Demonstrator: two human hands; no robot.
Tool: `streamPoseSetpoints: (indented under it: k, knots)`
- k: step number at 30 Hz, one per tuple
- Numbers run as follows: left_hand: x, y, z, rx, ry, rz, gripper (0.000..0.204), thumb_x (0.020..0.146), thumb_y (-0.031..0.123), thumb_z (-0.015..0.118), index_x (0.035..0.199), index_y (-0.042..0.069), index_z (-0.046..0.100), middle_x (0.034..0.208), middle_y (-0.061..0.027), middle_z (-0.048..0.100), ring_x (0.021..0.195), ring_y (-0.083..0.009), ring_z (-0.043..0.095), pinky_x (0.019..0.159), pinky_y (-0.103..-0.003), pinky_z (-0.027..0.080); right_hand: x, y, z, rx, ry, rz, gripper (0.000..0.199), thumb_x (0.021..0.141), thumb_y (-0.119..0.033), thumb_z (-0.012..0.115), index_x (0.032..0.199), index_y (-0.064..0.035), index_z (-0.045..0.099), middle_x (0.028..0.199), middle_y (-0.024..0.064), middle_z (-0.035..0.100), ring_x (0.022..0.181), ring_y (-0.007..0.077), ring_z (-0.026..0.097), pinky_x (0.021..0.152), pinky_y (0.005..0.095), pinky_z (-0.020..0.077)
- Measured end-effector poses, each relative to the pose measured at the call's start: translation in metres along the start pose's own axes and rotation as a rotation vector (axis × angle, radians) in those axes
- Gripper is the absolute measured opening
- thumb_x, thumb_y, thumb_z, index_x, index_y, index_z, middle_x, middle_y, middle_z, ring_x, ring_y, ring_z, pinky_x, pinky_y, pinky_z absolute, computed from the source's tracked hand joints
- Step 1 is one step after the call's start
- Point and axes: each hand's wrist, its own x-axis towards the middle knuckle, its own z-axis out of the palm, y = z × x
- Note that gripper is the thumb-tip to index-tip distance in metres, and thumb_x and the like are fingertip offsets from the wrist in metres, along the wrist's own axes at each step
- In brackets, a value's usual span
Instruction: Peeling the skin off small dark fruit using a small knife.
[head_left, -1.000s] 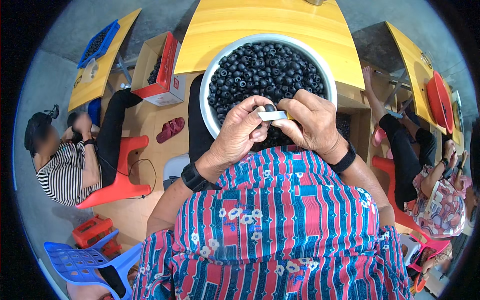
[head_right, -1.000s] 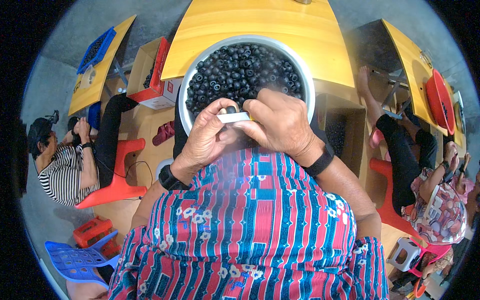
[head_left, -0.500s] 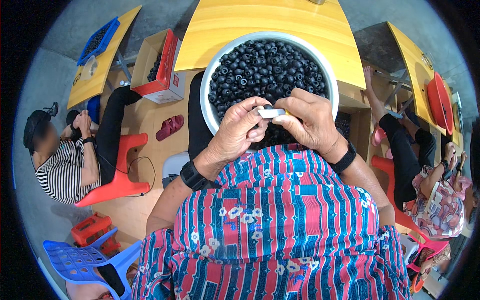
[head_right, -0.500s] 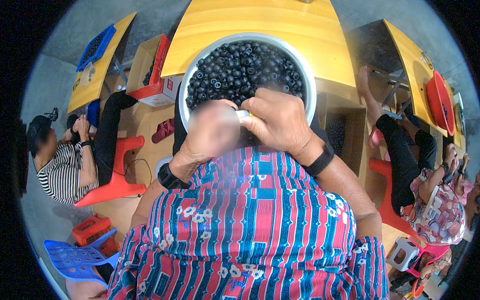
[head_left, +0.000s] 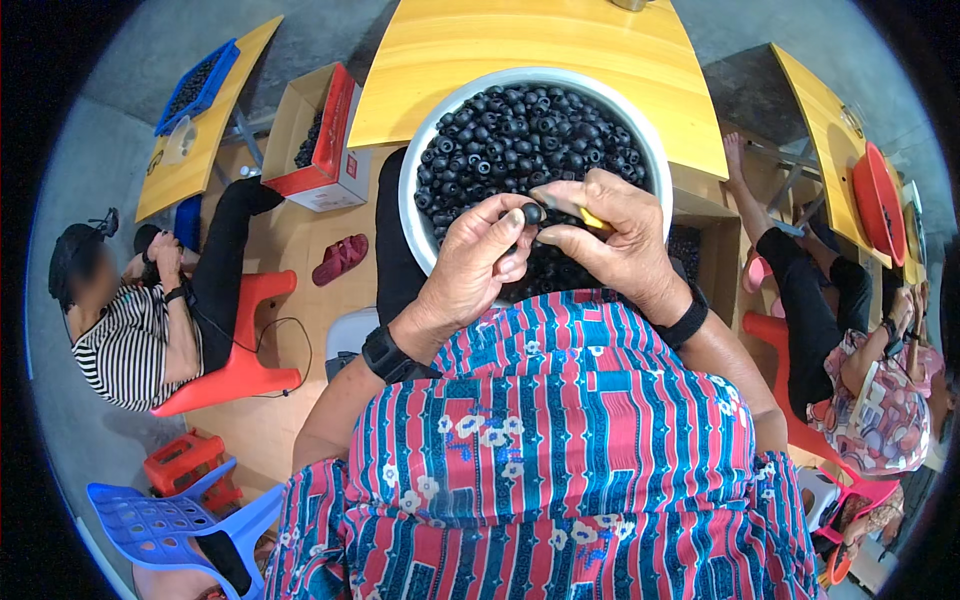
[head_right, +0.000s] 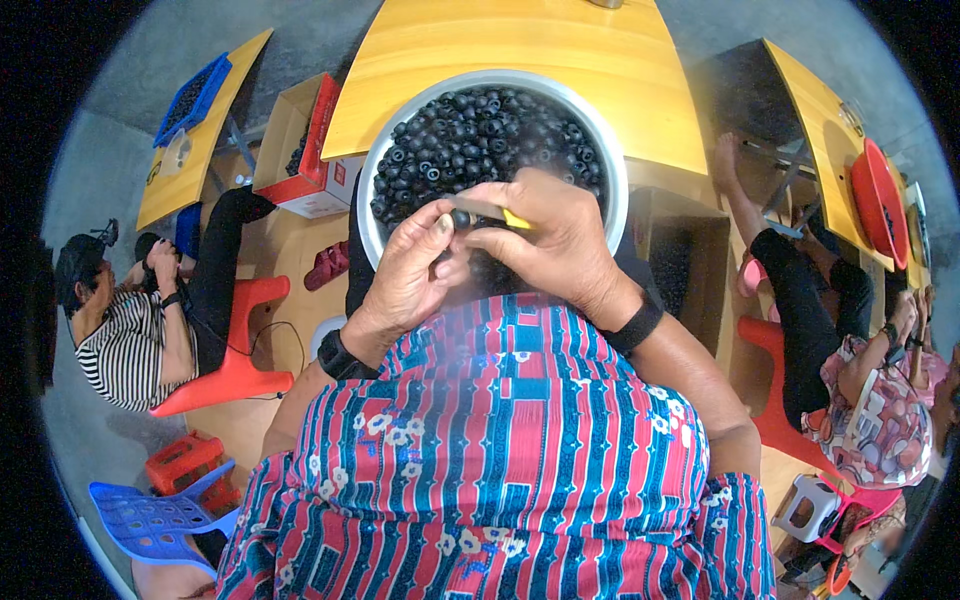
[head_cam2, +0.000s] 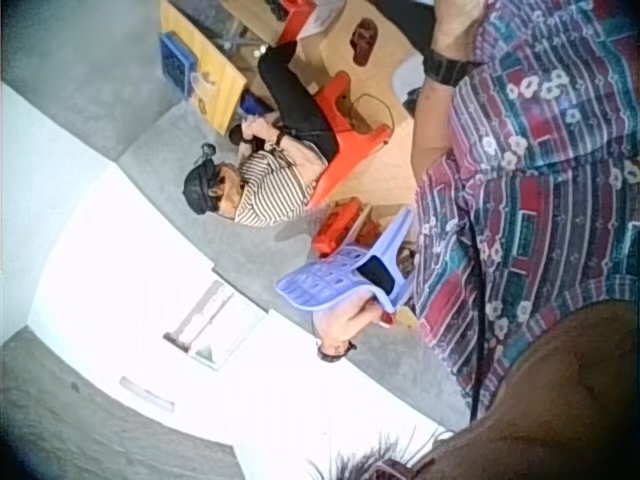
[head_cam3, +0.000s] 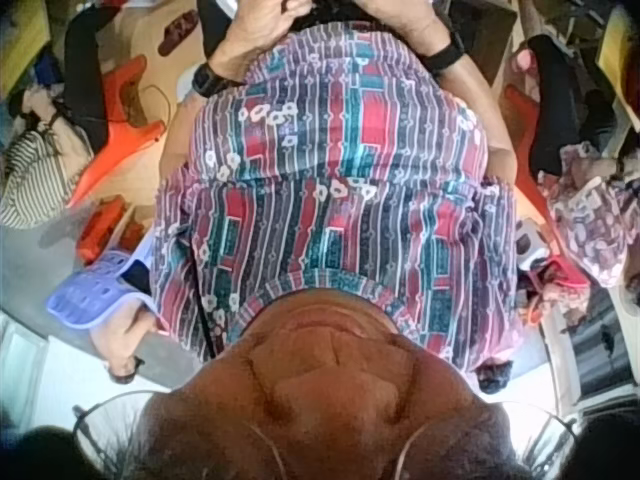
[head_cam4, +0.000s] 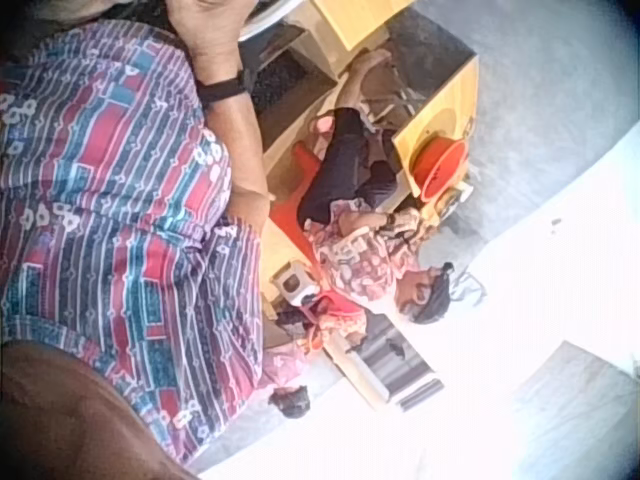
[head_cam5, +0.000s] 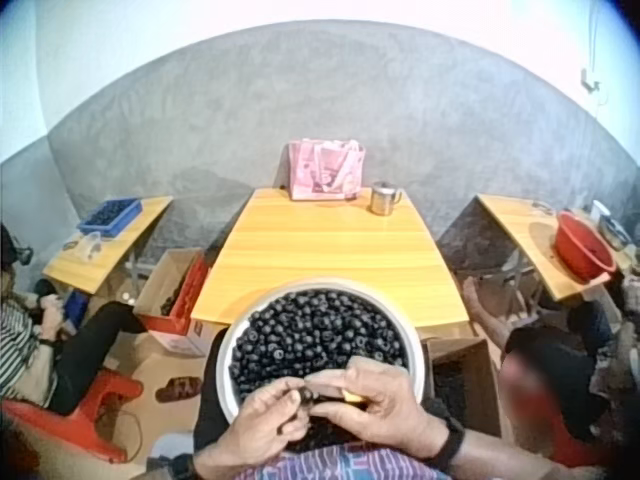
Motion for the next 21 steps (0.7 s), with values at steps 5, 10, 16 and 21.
streamPoseSetpoints:
  k: [5,10,16,21]
  knots:
    - [0.001,-0.003,0.002,-0.061,-0.039,-0.024,0.022,0.101,0.022,0.054,0.116,0.006,0.056,0.084,0.0004,0.053,0.061,-0.0041,0.041,0.054,-0.018,0.034,-0.002,0.003,0.006,-0.165,0.063,-0.097,0.031,0.068,-0.009,0.078,0.099,-0.0147,0.074,0.066,0.0073,0.055,0.06,0.0238,0.058,0.054,0.0339,0.0462]
    - [0.003,-0.003,0.002,-0.184,-0.097,-0.052,0.023,0.1,0.017,0.054,0.12,0.007,0.058,0.091,0.0002,0.057,0.067,-0.0048,0.043,0.058,-0.017,0.039,-0.004,0.005,0.006,-0.233,0.124,-0.24,0.032,0.068,-0.007,0.076,0.099,-0.0126,0.074,0.064,0.0068,0.053,0.057,0.0235,0.058,0.05,0.034,0.0449]
    - [0.007,-0.003,0.002,-0.248,-0.089,-0.11,0.021,0.1,0.019,0.054,0.116,0.006,0.059,0.093,-0.0006,0.058,0.066,-0.0046,0.045,0.057,-0.018,0.04,-0.004,0.01,0.002,-0.387,0.138,-0.397,0.032,0.069,-0.007,0.071,0.101,-0.0115,0.072,0.06,0.0043,0.048,0.052,0.0211,0.054,0.045,0.0342,0.0425]
    - [0.007,-0.008,0.002,-0.25,-0.068,-0.1,0.02,0.098,0.021,0.056,0.112,0.007,0.059,0.099,-0.0018,0.061,0.088,-0.0102,0.058,0.083,-0.027,0.05,-0.004,0.007,0.001,-0.441,0.148,-0.452,0.029,0.069,-0.007,0.07,0.098,-0.0124,0.072,0.058,0.003,0.044,0.05,0.0194,0.052,0.044,0.034,0.0415]
